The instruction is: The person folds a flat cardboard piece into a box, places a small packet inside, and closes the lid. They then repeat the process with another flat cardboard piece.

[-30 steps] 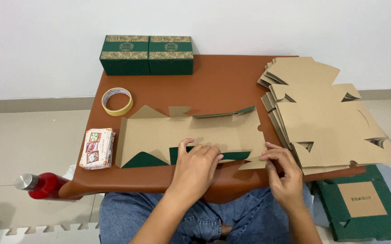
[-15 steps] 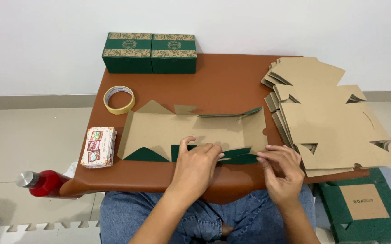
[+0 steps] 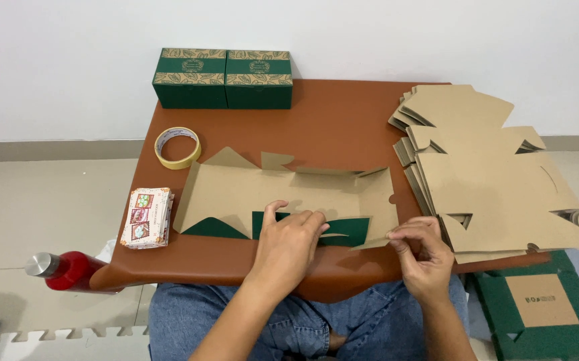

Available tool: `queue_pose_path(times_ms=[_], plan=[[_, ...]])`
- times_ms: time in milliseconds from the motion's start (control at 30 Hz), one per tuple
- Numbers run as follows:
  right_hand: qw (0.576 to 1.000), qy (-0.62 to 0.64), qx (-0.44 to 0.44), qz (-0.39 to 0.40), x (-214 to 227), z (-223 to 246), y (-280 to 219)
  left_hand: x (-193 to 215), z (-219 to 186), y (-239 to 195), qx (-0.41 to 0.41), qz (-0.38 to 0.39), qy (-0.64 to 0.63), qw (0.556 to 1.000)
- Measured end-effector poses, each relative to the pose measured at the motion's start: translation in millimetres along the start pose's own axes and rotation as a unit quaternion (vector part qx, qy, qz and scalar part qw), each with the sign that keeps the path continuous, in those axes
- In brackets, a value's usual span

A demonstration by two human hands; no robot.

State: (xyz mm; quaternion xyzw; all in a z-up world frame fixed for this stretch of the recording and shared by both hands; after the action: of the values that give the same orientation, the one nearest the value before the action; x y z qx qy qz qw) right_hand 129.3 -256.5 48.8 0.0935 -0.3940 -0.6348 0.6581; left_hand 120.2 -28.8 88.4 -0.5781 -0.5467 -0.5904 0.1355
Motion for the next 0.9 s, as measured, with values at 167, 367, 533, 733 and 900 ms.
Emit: queue_pose_path(times_ms=[167,367,533,733,900], plan=[[0.997,-0.027,0.042,0.052,-6,18,8,-2,-1,3,-0.002,0.002,0.015,1.000],[0.998,-0.046,-0.036,-0.010,-13,18,9,2,-4,1,-0.014,0.019,-0.042,0.999],[0.992,-0.121,0.040,0.016,-26,43,16,1,-4,0,-0.023,0.032,-0.048,0.998],[0.977,-0.183,0.099,0.054,-27,53,20,2,-11,-2,-0.036,0.030,-0.014,0.999],[0.968,-0.215,0.055,0.116,-19,37,24,8,-31,-5,-0.107,-0.055,0.054,0.991]])
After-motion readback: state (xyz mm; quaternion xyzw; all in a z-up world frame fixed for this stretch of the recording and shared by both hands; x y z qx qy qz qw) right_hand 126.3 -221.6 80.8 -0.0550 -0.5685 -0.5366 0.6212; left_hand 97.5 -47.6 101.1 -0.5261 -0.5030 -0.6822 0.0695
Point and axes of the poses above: each hand's wrist, its own y-axis towards the middle knuckle, its own x-axis out of the back of the hand, z = x × y, the point moved 6 cm from there along y, towards the middle knuckle, and after that the axes turned 9 degrees about z, right-handed, at the moved point
